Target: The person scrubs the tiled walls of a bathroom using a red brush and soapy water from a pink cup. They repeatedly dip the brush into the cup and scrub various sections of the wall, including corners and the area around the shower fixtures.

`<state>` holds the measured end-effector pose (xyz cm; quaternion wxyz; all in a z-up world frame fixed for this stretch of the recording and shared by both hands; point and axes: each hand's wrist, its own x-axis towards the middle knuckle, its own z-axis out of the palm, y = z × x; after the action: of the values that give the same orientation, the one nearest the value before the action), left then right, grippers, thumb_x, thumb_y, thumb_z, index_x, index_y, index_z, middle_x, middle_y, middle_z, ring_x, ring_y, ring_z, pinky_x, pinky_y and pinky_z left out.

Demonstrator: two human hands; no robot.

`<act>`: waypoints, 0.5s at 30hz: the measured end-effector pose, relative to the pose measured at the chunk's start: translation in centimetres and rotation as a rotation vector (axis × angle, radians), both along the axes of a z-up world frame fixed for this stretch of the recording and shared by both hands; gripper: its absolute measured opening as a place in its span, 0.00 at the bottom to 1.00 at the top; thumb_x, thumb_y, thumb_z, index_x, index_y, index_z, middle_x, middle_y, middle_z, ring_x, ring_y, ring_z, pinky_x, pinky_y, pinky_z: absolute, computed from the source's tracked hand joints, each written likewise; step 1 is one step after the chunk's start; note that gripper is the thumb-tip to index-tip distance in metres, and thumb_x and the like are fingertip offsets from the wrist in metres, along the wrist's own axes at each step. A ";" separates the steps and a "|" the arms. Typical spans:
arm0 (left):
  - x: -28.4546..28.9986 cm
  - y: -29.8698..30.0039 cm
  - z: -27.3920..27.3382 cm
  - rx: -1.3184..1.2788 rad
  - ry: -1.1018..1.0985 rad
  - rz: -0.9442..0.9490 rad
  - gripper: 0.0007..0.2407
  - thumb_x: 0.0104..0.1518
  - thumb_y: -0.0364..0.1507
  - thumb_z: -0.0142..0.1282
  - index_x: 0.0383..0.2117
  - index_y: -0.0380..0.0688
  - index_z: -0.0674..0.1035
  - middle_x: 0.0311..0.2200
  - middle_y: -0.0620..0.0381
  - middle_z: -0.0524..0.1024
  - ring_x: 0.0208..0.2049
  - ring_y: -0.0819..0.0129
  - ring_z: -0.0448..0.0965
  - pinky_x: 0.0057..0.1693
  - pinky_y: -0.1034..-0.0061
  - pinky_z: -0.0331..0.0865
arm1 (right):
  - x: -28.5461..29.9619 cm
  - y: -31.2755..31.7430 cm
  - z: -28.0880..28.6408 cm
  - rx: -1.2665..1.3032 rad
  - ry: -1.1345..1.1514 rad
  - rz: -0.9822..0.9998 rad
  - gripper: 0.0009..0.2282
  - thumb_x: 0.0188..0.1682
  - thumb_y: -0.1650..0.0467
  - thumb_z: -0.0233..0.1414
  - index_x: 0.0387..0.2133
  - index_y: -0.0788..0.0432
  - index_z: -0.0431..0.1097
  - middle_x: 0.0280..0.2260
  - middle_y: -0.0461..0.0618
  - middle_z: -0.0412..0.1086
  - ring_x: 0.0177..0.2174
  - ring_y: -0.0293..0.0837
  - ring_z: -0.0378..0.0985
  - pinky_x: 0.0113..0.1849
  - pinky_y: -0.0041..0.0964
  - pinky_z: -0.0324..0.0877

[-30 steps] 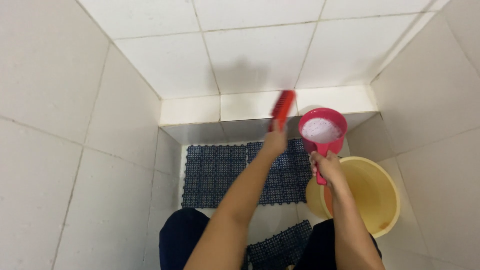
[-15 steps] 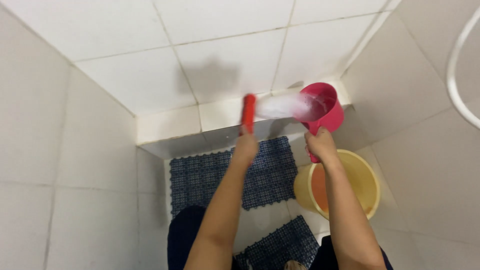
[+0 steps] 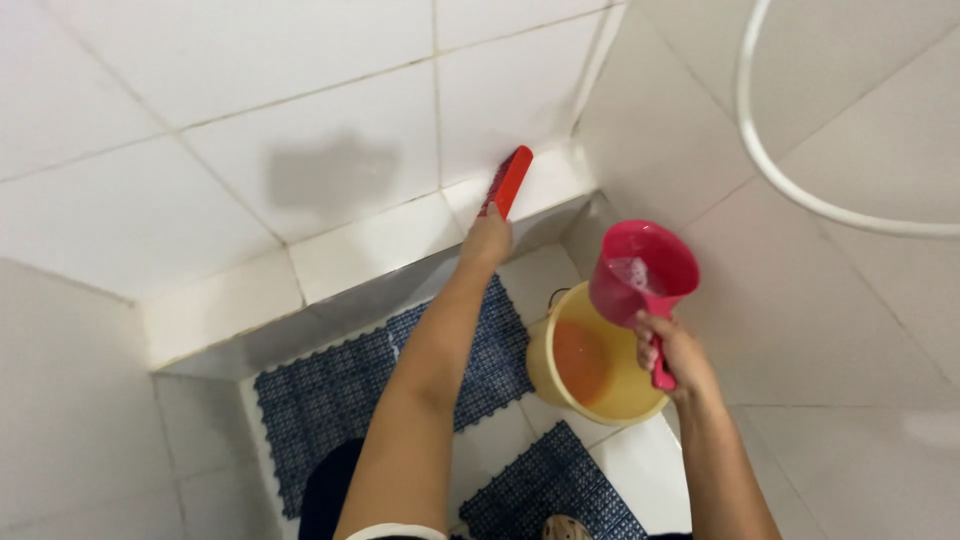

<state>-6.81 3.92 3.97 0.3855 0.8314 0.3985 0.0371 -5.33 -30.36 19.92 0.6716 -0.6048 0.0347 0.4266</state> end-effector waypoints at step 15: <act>10.0 -3.8 0.7 -0.497 -0.185 0.076 0.15 0.63 0.35 0.48 0.44 0.32 0.73 0.21 0.41 0.78 0.16 0.52 0.79 0.26 0.58 0.73 | 0.6 2.1 0.3 0.001 -0.050 0.038 0.03 0.51 0.71 0.49 0.33 0.54 0.60 0.18 0.41 0.59 0.12 0.32 0.58 0.14 0.28 0.56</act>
<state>3.22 0.17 4.72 0.6108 0.6888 0.3895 0.0286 -4.75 -28.25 20.20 0.6643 -0.6156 0.0059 0.4240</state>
